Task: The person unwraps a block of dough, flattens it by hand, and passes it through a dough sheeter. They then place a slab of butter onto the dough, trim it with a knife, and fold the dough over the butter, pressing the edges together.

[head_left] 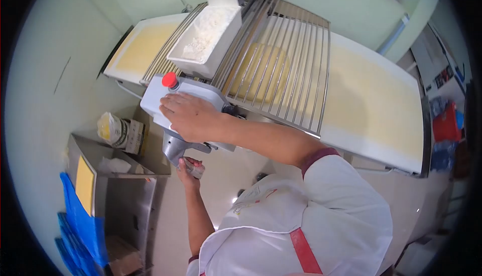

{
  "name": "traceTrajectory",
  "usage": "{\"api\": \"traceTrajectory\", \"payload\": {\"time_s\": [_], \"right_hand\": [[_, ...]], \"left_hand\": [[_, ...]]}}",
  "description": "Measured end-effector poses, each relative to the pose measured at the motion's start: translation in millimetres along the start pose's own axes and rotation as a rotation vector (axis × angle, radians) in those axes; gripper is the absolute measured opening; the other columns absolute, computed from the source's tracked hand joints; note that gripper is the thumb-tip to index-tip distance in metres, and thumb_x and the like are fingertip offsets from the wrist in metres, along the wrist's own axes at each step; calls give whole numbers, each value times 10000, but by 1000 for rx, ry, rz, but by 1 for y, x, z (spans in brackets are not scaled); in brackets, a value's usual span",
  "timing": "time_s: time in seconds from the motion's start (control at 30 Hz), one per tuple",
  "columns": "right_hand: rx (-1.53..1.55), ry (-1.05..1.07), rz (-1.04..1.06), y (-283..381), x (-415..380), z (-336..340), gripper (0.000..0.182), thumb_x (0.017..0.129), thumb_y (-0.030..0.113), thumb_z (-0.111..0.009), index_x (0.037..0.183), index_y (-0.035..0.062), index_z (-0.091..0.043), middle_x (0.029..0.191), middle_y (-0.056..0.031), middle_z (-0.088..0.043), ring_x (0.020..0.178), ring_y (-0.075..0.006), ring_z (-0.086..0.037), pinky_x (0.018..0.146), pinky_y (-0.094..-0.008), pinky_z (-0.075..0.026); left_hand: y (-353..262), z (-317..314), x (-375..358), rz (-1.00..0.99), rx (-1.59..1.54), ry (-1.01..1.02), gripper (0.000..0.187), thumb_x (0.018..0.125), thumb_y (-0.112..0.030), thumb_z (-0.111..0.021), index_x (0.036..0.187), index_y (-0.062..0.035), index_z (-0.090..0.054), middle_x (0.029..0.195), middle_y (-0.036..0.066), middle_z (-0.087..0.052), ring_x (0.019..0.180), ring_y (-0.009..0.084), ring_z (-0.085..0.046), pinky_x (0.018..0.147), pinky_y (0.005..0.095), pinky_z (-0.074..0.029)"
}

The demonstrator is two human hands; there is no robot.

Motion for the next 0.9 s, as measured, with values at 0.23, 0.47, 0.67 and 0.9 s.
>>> {"api": "traceTrajectory", "payload": {"time_s": [0.23, 0.47, 0.67, 0.9], "right_hand": [[-25, 88, 3, -3, 32, -22, 496, 829, 180, -622, 1207, -114, -494, 1286, -244, -491, 1256, -341, -454, 1088, -423, -337], [-77, 220, -39, -16, 78, -64, 562, 859, 277, -618, 1248, -105, -483, 1303, -238, -490, 1276, -332, -434, 1080, -472, -306], [-109, 571, -128, -27, 116, -92, 539, 905, 375, -537, 1252, -37, -549, 1328, -200, -526, 1340, -333, -392, 1104, -530, -241], [-238, 861, -252, -49, 153, -128, 446, 829, 313, -522, 1228, 147, -633, 1249, -85, -610, 1245, -279, -503, 1007, -558, -297]], "left_hand": [[-1, -2, 0, 32, -3, 34, 495, 918, -542, -521, 786, -64, -510, 675, 61, -518, 657, 201, -525, 781, 419, -483], [5, 5, 0, 41, -5, 31, 492, 910, -538, -536, 791, -60, -517, 678, 66, -521, 659, 202, -529, 783, 420, -484], [3, 3, -1, -6, 27, 23, 501, 892, -551, -559, 782, -64, -516, 687, 62, -514, 658, 193, -541, 748, 403, -505], [2, 1, -1, -9, -11, 10, 514, 904, -555, -535, 775, -59, -490, 693, 57, -494, 642, 173, -510, 749, 383, -503]]}}
Point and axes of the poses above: each hand's wrist, its own x-axis towards the middle knuckle, its own z-axis out of the back of the hand, y = z × x, the point moved 7 cm from there along x, towards the middle knuckle
